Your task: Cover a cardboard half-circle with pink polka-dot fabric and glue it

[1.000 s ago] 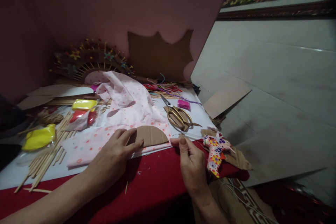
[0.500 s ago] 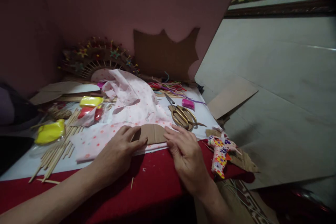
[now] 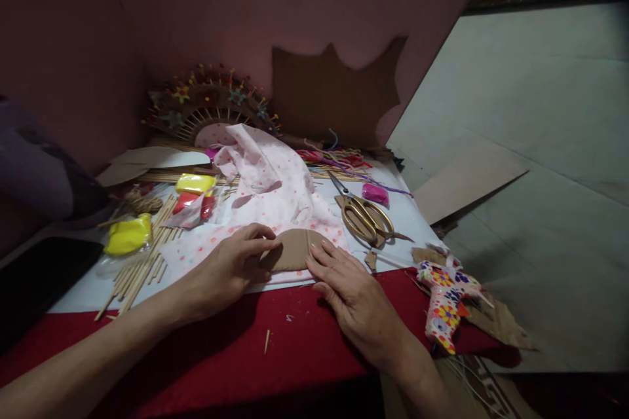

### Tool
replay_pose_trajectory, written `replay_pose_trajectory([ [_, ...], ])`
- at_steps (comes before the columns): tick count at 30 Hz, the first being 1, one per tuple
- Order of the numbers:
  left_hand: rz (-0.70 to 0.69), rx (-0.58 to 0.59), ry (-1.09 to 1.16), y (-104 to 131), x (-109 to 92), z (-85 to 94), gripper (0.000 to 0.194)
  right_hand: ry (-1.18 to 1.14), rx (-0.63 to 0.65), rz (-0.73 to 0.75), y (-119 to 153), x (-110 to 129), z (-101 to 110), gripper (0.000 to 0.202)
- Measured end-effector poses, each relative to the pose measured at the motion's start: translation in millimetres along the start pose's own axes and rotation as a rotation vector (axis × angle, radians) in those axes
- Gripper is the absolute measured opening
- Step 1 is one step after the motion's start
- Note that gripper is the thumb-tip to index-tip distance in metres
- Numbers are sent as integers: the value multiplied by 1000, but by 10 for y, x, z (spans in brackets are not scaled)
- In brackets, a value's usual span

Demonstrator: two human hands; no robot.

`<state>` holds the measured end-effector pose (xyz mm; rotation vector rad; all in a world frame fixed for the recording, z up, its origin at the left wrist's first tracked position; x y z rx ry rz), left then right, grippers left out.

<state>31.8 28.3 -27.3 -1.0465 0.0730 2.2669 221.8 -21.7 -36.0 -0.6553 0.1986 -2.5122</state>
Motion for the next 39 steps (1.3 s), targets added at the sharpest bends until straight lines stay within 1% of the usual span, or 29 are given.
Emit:
replay_pose_trajectory([
  [4,-22,24,-19,-24,-12,-8,34,-26,-2,-5,0,-12,0,37],
  [11,30,33,7,-13,-47,5,25,-54,-38,-14,-3,-12,21,35],
  [14,7,20,-17,-2,-49,1,22,-57,-40,-20,-13,-1,25,35],
  [17,-23,31,-34,-1,-65,27,22,-40,-32,-17,-18,11,24,34],
  [18,-26,25,-37,-5,-69,46,21,-31,-29,-14,-18,14,22,34],
  [20,-51,-45,-43,-17,-85,93,23,-16,-27,-6,-15,18,18,34],
  [22,-127,-124,-61,-27,-117,97,29,-6,-28,-1,-11,18,12,35],
  [23,-184,-129,-75,-29,-139,62,33,-5,-28,2,-10,19,7,35],
  [24,-247,-99,-91,-29,-162,1,38,-6,-26,3,-10,19,4,35],
  [25,-296,-42,-111,-27,-177,-78,44,-9,-23,5,-10,20,1,36],
  [26,-333,16,-133,-21,-185,-155,49,-15,-23,4,-13,21,4,37],
  [28,-348,84,-183,-11,-182,-259,57,-36,-26,2,-21,26,19,38],
  [30,-325,101,-222,-8,-173,-292,59,-60,-67,-25,-29,26,61,36],
  [32,-310,97,-241,-9,-176,-280,57,-56,-177,-82,-26,18,130,37],
  [34,-307,90,-242,-14,-180,-260,55,3,-295,-130,-4,23,181,42],
  [35,-312,87,-239,-15,-181,-254,54,43,-309,-123,5,42,177,45],
  [36,-318,87,-236,-16,-178,-252,54,83,-282,-98,9,65,152,51],
  [37,-322,85,-232,-16,-172,-253,55,116,-222,-67,10,85,114,58],
  [38,-323,84,-229,-16,-162,-256,56,139,-142,-39,10,97,74,64],
  [39,-324,78,-226,-15,-151,-257,56,152,-67,-23,10,97,51,65],
])
Point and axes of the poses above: each hand's wrist, its own y-axis away from the middle knuckle, its own z-axis out of the back of the hand, x = y × z, the point moved 5 cm from there along -y, towards the middle knuckle, and after that the axes turned 1 degree about -x, right-handed, at the moved point
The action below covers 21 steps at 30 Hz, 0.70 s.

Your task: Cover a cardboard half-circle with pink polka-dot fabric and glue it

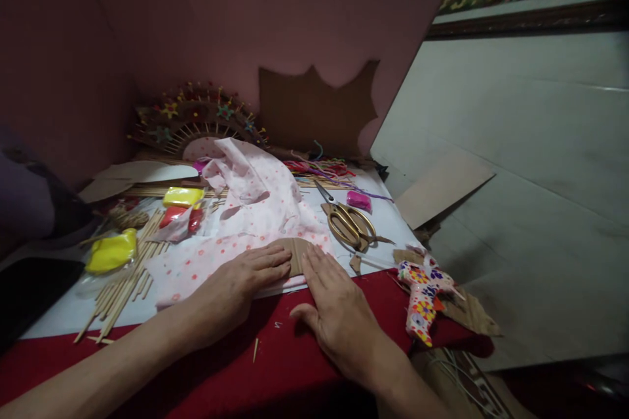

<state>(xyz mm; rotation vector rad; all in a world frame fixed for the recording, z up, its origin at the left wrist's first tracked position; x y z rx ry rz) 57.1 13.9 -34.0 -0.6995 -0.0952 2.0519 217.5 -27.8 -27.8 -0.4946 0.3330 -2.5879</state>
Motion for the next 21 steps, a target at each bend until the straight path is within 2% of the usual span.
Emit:
replay_pose_trajectory([
  [2,11,-1,0,7,19,-9,56,16,48,-5,-11,-32,41,58],
  [3,19,-1,0,9,24,-11,55,22,19,-17,-26,-54,98,55],
  [5,39,5,-3,0,22,-7,54,43,-116,-45,-60,-82,235,54],
  [7,45,8,5,-26,-12,9,52,60,-189,-34,-81,-58,275,58],
  [8,38,10,18,-46,-43,20,53,60,-172,-18,-86,-33,240,60],
  [11,-11,9,77,-104,-149,58,56,27,6,16,-61,30,20,59],
  [13,-26,-6,103,-122,-185,79,55,4,51,-3,-30,33,-52,55],
  [17,-38,-35,100,-109,-173,80,51,0,32,-3,-51,55,35,53],
  [21,-66,-58,128,-105,-165,68,56,46,-68,49,-157,171,151,60],
])
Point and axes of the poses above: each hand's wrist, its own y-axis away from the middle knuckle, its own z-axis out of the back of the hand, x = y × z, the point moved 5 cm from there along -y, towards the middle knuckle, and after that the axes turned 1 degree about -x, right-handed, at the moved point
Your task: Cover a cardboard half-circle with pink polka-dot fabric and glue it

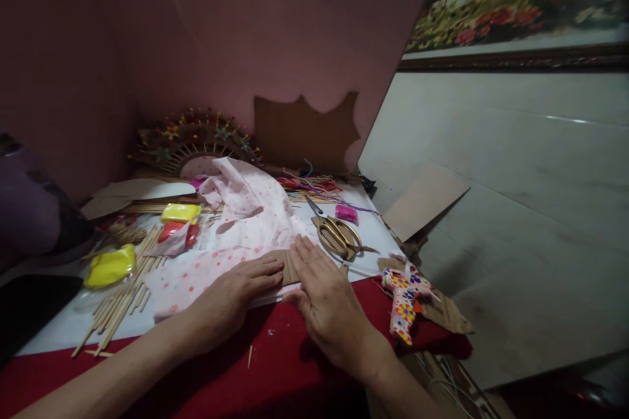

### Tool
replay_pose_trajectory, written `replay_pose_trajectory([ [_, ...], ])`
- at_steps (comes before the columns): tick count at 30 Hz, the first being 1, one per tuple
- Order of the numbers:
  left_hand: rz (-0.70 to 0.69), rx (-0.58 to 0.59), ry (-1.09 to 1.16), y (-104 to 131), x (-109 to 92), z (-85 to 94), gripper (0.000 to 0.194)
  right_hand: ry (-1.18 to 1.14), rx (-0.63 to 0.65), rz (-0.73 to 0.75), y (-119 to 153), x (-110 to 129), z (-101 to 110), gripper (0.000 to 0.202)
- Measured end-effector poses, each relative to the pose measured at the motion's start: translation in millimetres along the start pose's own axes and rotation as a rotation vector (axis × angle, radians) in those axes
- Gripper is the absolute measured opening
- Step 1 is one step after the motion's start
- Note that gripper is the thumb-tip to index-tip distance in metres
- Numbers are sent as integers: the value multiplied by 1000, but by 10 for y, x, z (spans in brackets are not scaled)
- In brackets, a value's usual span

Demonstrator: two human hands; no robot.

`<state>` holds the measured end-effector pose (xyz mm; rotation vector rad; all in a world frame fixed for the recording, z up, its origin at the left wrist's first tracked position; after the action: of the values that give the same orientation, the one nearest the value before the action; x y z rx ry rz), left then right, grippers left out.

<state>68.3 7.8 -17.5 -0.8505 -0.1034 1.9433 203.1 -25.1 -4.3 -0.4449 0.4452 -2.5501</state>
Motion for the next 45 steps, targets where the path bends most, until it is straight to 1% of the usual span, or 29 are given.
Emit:
replay_pose_trajectory([
  [1,-1,-3,3,-1,1,0,57,4,-8,3,-19,19,-12,64],
  [3,7,-2,-3,2,8,5,59,-13,37,7,-33,37,-91,69],
  [6,7,2,-12,14,13,19,60,-35,113,8,-9,29,-197,67],
  [10,-7,-2,-17,14,-12,42,59,-5,92,-47,31,14,-172,66],
  [14,-10,3,-11,9,-28,38,56,45,126,-112,63,29,-139,69],
  [16,-3,7,-9,17,-11,24,54,60,134,-104,80,55,-116,65],
  [18,8,1,-15,32,7,12,51,72,114,-90,99,80,-75,54],
  [21,12,-7,-34,54,-4,1,45,109,53,-75,114,89,-1,37],
  [23,8,-13,-45,63,-31,1,39,159,-12,-61,88,75,47,36],
  [25,5,-5,-49,68,-55,-1,34,197,-53,-17,20,75,75,39],
  [27,12,-2,-51,72,-63,1,34,219,-67,41,-83,111,98,38],
  [29,6,-15,-35,78,-70,9,35,237,-70,67,-190,174,130,36],
  [30,-3,-22,-20,81,-74,12,36,238,-62,57,-235,206,143,33],
  [32,-20,-37,16,87,-78,16,39,196,-7,25,-292,268,134,30],
  [34,-31,-52,38,93,-74,16,41,137,45,-7,-304,309,98,28],
  [36,-28,-59,38,99,-59,9,42,130,70,-16,-305,321,63,29],
  [38,-25,-50,19,103,-41,-7,42,196,87,-38,-342,288,45,29],
  [40,-22,-37,-7,104,-24,-22,40,263,118,-80,-448,220,47,35],
  [42,-20,-31,-30,103,-14,-29,37,279,118,-141,-630,126,75,42],
  [45,-24,-29,-44,100,-16,-26,31,230,84,-231,-1001,-45,84,40],
])
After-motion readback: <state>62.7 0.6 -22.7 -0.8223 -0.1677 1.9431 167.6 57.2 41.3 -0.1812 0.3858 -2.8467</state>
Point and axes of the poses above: each hand's wrist, its own y-axis away from the middle knuckle, its own z-axis out of the back of the hand, x = y × z, the point moved 5 cm from there along -y, towards the middle knuckle, and after that the axes turned 1 degree about -x, right-handed, at the moved point
